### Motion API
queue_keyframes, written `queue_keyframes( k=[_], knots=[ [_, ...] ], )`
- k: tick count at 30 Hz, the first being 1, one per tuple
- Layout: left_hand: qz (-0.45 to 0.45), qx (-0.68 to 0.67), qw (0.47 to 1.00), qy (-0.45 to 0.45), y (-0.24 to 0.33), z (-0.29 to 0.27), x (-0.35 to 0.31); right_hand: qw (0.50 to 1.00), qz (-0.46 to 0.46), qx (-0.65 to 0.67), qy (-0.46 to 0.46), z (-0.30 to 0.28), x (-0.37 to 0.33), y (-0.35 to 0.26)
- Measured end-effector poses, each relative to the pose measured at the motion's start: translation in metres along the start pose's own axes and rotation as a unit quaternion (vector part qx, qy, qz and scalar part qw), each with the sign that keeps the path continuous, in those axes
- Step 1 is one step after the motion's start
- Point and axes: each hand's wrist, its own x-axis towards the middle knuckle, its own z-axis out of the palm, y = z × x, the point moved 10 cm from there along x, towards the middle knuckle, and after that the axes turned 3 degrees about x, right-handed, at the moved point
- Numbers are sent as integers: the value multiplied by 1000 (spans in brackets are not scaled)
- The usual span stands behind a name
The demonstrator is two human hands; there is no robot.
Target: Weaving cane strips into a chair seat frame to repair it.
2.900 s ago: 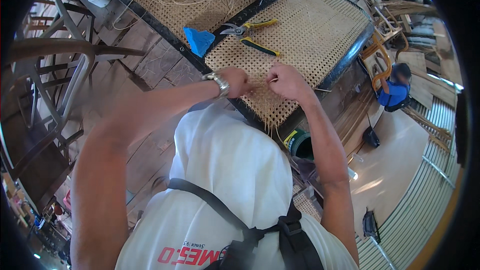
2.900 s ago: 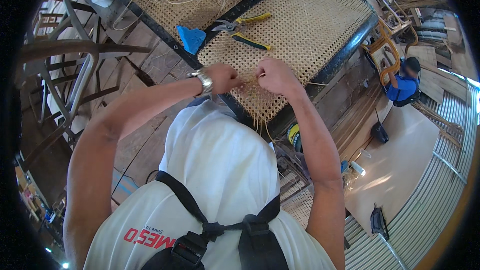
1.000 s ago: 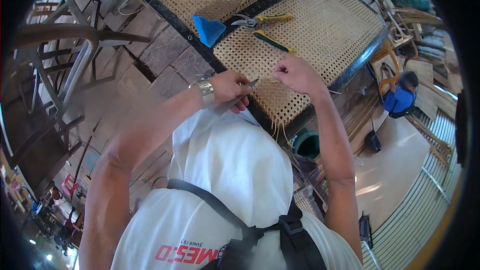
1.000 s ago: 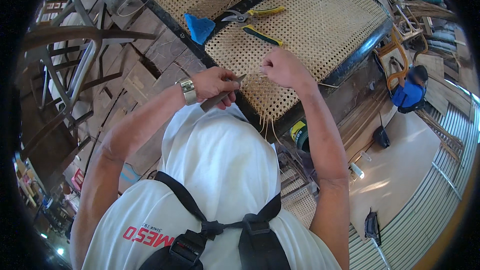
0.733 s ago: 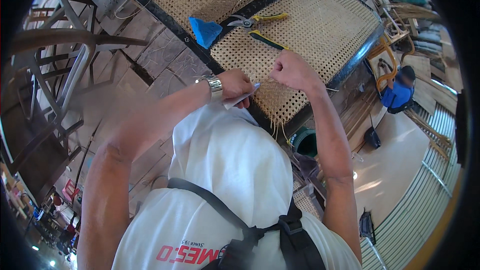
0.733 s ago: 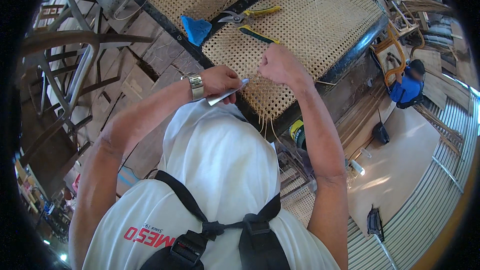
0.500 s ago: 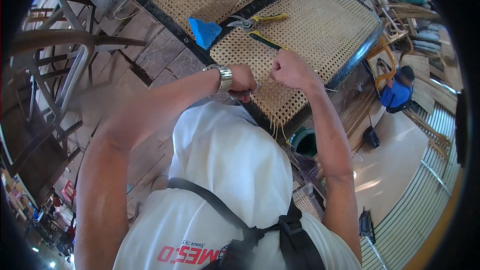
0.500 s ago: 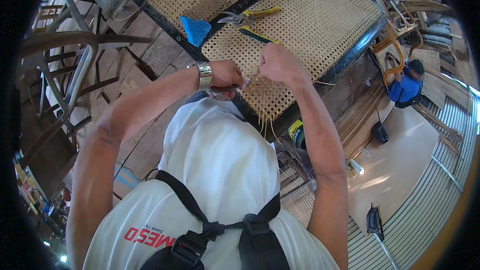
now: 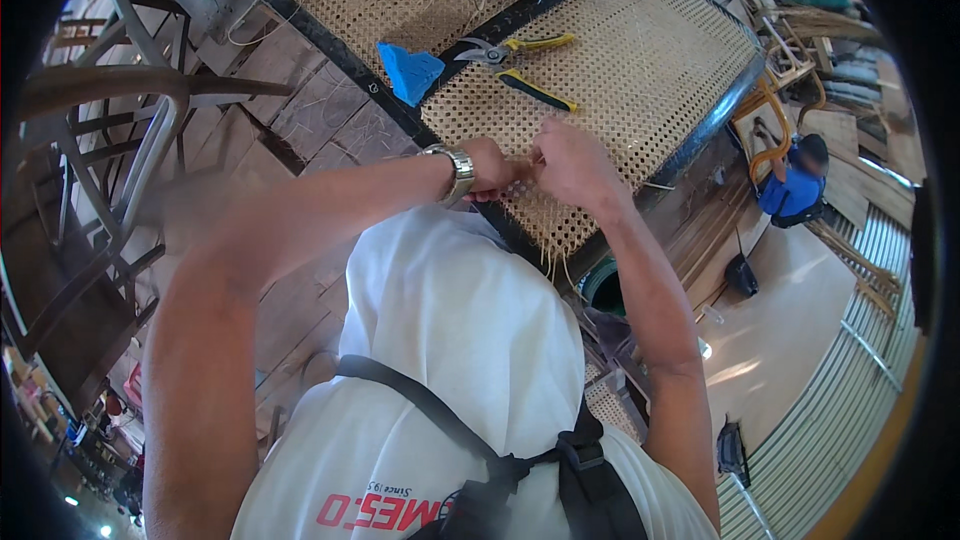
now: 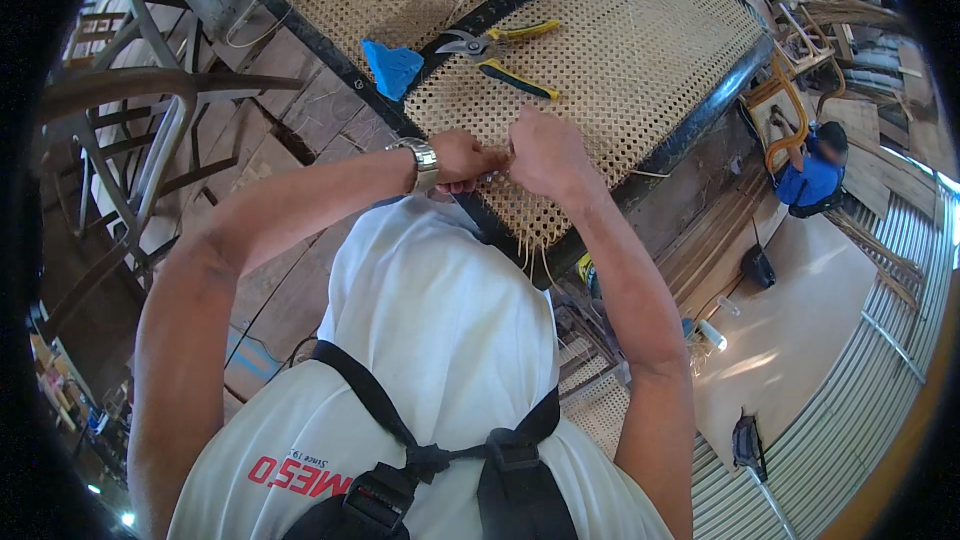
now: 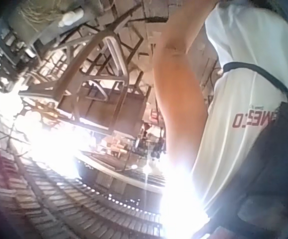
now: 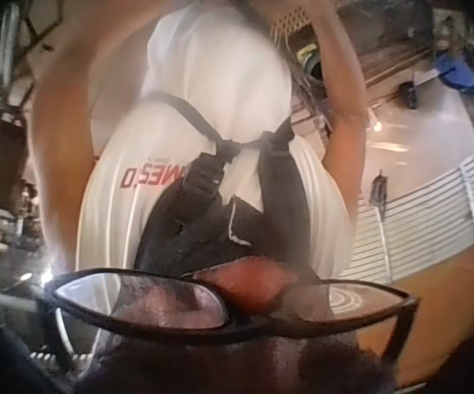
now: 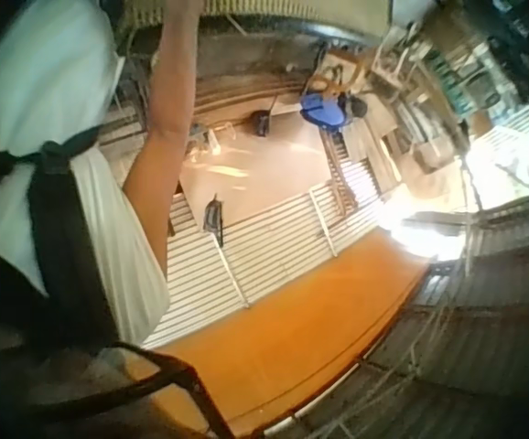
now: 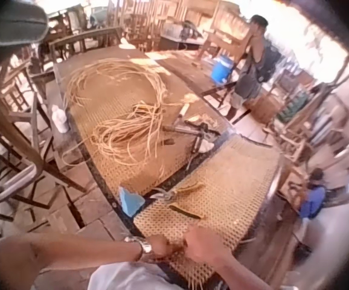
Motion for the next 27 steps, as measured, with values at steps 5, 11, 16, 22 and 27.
queue_keyframes(
  k=[5,11,16,22,27],
  knots=[
    [172,240,951,93,26,-25,-22,995,-1,90,44,1,-10,4],
    [132,337,903,232,-137,-166,-85,993,-17,108,44,-3,-20,-3],
    [38,226,947,225,-174,-160,-85,983,-133,105,69,-1,-16,-29],
    [202,66,956,201,-77,-63,-45,929,14,368,-44,17,7,-12],
    [139,-75,987,-18,-28,-8,-37,944,153,285,-60,16,8,25]
  ],
)
